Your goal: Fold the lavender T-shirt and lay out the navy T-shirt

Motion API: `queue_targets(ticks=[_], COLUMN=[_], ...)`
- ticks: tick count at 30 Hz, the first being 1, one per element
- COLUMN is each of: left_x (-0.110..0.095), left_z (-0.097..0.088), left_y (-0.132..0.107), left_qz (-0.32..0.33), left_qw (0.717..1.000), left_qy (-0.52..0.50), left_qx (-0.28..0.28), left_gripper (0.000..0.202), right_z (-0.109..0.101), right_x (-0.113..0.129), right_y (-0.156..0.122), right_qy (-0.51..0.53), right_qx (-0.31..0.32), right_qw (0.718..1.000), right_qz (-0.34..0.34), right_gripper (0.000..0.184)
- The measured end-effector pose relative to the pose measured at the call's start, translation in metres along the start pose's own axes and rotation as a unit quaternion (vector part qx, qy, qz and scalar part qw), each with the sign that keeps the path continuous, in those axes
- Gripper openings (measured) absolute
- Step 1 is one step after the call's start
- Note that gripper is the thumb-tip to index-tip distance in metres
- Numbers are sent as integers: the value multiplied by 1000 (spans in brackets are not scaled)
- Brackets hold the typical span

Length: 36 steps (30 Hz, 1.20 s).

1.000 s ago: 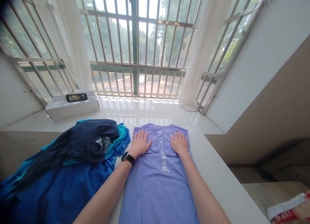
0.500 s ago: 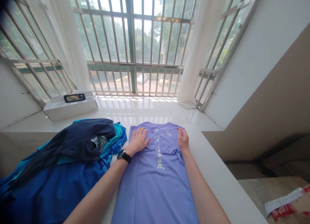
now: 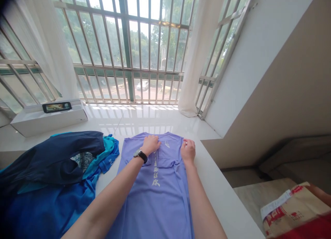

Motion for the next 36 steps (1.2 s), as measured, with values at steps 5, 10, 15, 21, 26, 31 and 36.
queue_targets(ticks=[5, 10, 15, 21, 26, 31, 36], left_x=[4, 7, 7, 8, 10, 7, 8], left_z=[11, 16, 17, 17, 16, 11, 6], left_y=[-1, -1, 1, 2, 2, 2, 1], left_qz=[-21, -29, -32, -38, -34, -29, -26], left_qw=[999, 998, 997, 997, 997, 996, 994], left_qy=[-19, -33, -40, -47, -56, -71, -89], left_qx=[-35, -52, -55, -49, -44, -48, -55], left_gripper=[29, 27, 24, 22, 20, 24, 31], right_z=[11, 17, 27, 47, 44, 36, 29], right_x=[-3, -1, 9, 5, -3, -2, 8], right_y=[-4, 10, 26, 17, 23, 31, 32], right_qy=[-71, -147, -192, -224, -216, -202, -169], right_qx=[91, 147, 155, 165, 172, 148, 95], right_qw=[993, 978, 969, 959, 960, 966, 978], right_qz=[-21, -4, -15, -46, -55, -63, -72], right_gripper=[32, 35, 33, 31, 22, 18, 19])
Point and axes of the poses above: each hand's wrist, its own y-axis towards the middle knuckle, its own z-axis out of the palm, x = y × z, the point moved 5 cm from there along y, towards the middle knuckle, and after that the axes turned 4 degrees about -z, right-handed, at the moved point
